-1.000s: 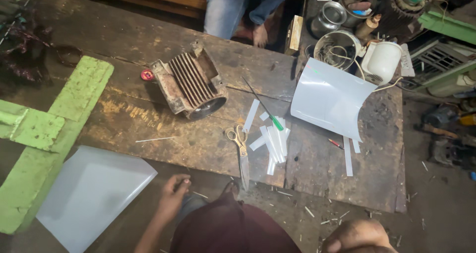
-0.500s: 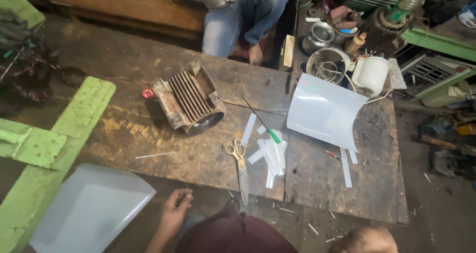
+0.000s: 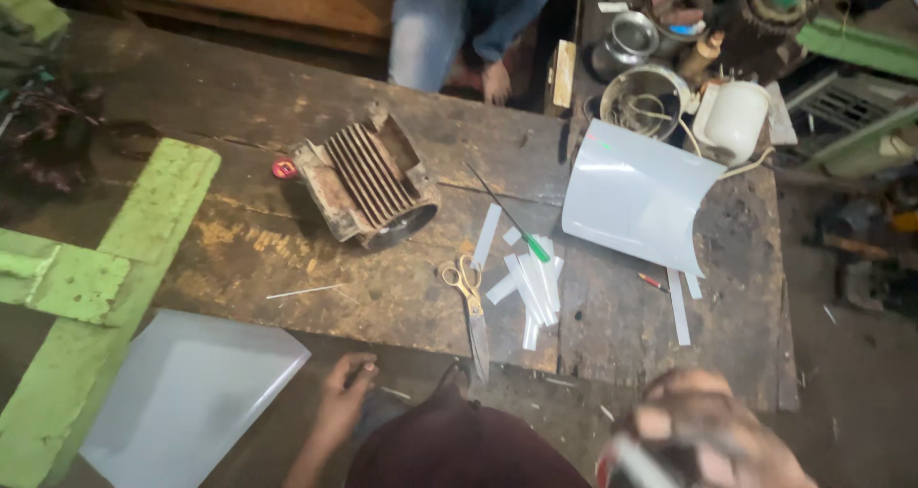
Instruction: The person cuts white plastic strips with scissors and folds and inserts the strips into the slots of a finned metal housing on the workbench, working through the strips one at a time. They occasionally set the housing upright and take breaks holding a cup.
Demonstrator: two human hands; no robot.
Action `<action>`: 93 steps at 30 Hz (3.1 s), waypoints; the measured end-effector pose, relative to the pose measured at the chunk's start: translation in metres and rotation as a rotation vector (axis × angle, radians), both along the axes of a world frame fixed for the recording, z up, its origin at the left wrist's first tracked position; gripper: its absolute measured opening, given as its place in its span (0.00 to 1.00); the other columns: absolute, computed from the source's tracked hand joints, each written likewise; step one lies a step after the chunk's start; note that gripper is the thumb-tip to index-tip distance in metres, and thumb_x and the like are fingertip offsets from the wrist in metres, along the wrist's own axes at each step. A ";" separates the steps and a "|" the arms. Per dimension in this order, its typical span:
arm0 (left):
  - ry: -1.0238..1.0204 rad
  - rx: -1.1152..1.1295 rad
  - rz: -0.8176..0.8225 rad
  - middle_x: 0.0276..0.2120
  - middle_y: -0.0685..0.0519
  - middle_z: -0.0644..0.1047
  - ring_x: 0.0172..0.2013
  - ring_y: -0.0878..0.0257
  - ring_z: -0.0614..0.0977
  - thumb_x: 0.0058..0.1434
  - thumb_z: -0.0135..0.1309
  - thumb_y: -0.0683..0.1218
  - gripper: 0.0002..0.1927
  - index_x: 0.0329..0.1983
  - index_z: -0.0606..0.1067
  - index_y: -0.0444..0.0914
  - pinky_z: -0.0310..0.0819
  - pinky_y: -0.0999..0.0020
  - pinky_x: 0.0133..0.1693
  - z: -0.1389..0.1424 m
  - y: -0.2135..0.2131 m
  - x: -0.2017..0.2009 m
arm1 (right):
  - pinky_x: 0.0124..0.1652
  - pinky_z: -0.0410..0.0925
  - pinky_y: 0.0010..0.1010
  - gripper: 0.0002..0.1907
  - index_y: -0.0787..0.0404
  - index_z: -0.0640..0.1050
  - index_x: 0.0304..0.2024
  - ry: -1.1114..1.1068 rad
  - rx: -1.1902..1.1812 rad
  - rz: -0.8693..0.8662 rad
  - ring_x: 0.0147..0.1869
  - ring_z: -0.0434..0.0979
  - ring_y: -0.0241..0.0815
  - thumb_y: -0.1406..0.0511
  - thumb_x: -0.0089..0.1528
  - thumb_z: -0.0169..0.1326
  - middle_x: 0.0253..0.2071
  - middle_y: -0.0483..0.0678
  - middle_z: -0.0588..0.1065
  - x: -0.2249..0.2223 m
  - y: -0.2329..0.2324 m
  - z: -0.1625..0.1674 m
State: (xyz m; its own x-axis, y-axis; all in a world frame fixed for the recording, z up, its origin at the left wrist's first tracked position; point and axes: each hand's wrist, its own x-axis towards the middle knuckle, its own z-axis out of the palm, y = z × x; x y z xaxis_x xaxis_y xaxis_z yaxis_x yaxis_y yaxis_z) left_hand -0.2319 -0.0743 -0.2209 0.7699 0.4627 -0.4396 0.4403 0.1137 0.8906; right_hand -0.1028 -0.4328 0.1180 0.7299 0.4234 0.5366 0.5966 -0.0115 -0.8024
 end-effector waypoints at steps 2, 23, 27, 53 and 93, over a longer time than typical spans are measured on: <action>0.067 -0.010 -0.012 0.41 0.53 0.82 0.37 0.63 0.82 0.64 0.56 0.47 0.14 0.52 0.78 0.40 0.75 0.68 0.41 0.002 0.002 -0.003 | 0.49 0.78 0.39 0.19 0.66 0.76 0.49 0.242 0.141 -0.130 0.53 0.83 0.50 0.66 0.58 0.64 0.49 0.58 0.79 -0.005 0.002 -0.003; -0.487 1.157 -1.030 0.52 0.50 0.74 0.53 0.52 0.75 0.62 0.57 0.48 0.19 0.56 0.74 0.40 0.72 0.56 0.50 0.079 -0.129 0.187 | 0.45 0.69 0.30 0.21 0.66 0.78 0.47 0.237 -0.436 -1.268 0.41 0.75 0.38 0.62 0.59 0.73 0.40 0.47 0.78 0.024 -0.144 -0.283; -0.604 1.364 -1.148 0.64 0.49 0.70 0.61 0.51 0.71 0.60 0.55 0.51 0.32 0.68 0.67 0.39 0.66 0.55 0.55 0.065 -0.143 0.189 | 0.44 0.70 0.32 0.22 0.66 0.78 0.47 0.230 -0.436 -1.316 0.40 0.74 0.40 0.61 0.59 0.74 0.39 0.48 0.78 0.031 -0.144 -0.287; -0.875 0.900 -0.803 0.49 0.48 0.77 0.56 0.52 0.77 0.58 0.56 0.41 0.16 0.51 0.75 0.38 0.73 0.57 0.55 0.112 -0.124 0.138 | 0.55 0.70 0.28 0.12 0.65 0.77 0.54 0.085 -0.304 -0.773 0.53 0.77 0.41 0.73 0.68 0.60 0.49 0.50 0.76 -0.004 -0.072 -0.200; -0.533 0.030 -0.547 0.42 0.52 0.83 0.42 0.63 0.85 0.62 0.57 0.37 0.09 0.45 0.80 0.37 0.81 0.70 0.42 0.189 0.014 0.100 | 0.32 0.70 0.30 0.11 0.61 0.80 0.38 0.059 -0.352 -0.380 0.35 0.77 0.41 0.70 0.53 0.67 0.33 0.47 0.75 -0.020 0.190 -0.090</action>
